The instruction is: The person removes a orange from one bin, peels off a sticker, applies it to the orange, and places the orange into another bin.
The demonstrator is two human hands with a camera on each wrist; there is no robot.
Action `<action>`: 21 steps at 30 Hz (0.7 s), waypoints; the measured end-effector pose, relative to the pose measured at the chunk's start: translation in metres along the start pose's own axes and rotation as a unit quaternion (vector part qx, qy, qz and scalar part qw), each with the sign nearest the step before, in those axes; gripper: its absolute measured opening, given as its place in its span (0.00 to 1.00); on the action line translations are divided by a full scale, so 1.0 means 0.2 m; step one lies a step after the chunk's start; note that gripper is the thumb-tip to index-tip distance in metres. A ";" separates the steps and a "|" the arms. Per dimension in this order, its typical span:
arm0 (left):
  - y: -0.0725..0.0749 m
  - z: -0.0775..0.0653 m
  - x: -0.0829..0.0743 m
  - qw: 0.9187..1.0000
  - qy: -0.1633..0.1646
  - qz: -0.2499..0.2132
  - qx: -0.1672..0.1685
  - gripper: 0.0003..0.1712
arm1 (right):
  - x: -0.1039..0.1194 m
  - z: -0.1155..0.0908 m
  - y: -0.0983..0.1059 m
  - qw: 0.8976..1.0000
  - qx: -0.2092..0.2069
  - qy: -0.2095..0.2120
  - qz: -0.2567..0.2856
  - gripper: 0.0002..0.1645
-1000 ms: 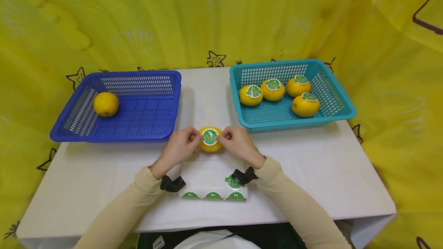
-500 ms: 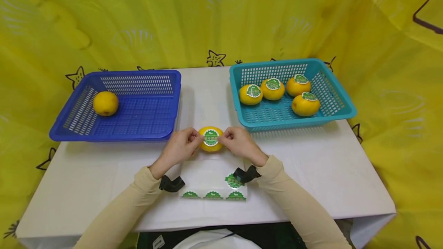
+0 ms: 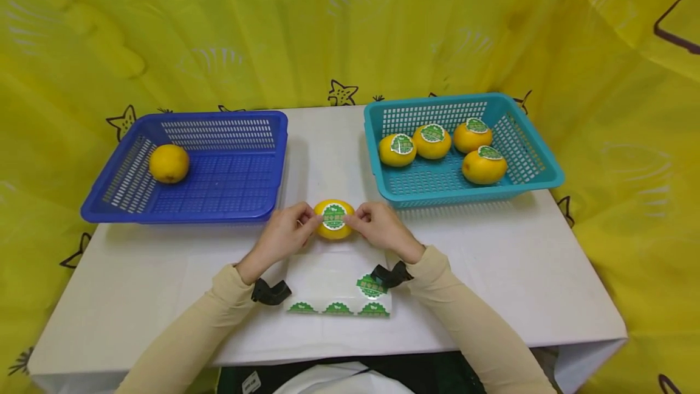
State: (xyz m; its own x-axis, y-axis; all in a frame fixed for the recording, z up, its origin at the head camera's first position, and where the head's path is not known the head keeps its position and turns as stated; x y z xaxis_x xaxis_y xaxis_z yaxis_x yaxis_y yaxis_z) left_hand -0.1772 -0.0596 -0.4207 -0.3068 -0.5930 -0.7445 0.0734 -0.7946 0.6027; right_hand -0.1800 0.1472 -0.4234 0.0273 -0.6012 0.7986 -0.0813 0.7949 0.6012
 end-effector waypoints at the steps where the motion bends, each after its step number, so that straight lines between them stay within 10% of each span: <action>1: 0.00 0.00 0.00 1.000 0.003 -0.003 0.004 0.09 | 0.00 0.00 0.00 1.000 0.000 -0.001 0.003 0.16; 14: 0.06 -0.11 0.01 0.997 -0.036 0.059 -0.017 0.05 | -0.06 -0.14 0.15 0.997 0.020 0.023 0.066 0.17; 21: 0.09 -0.15 0.00 0.997 -0.040 0.062 0.016 0.25 | -0.09 -0.27 0.52 0.986 -0.099 0.085 0.099 0.07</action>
State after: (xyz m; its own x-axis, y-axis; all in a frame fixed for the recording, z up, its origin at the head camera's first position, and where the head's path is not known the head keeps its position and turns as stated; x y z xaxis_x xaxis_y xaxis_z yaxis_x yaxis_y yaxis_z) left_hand -0.1467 -0.0786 -0.4192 -0.3730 -0.6731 -0.6387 0.0849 -0.7102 0.6989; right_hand -0.1350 0.2456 -0.3744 0.1991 -0.4238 0.8836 0.0947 0.9057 0.4131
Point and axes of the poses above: each hand's wrist, its own z-axis towards the middle knuckle, its own y-axis out of the back of the hand, x = y × z, the point moved 3 cm from there along z, towards the middle knuckle, and after that the axes turned 15 degrees about -x, right-handed, at the moved point
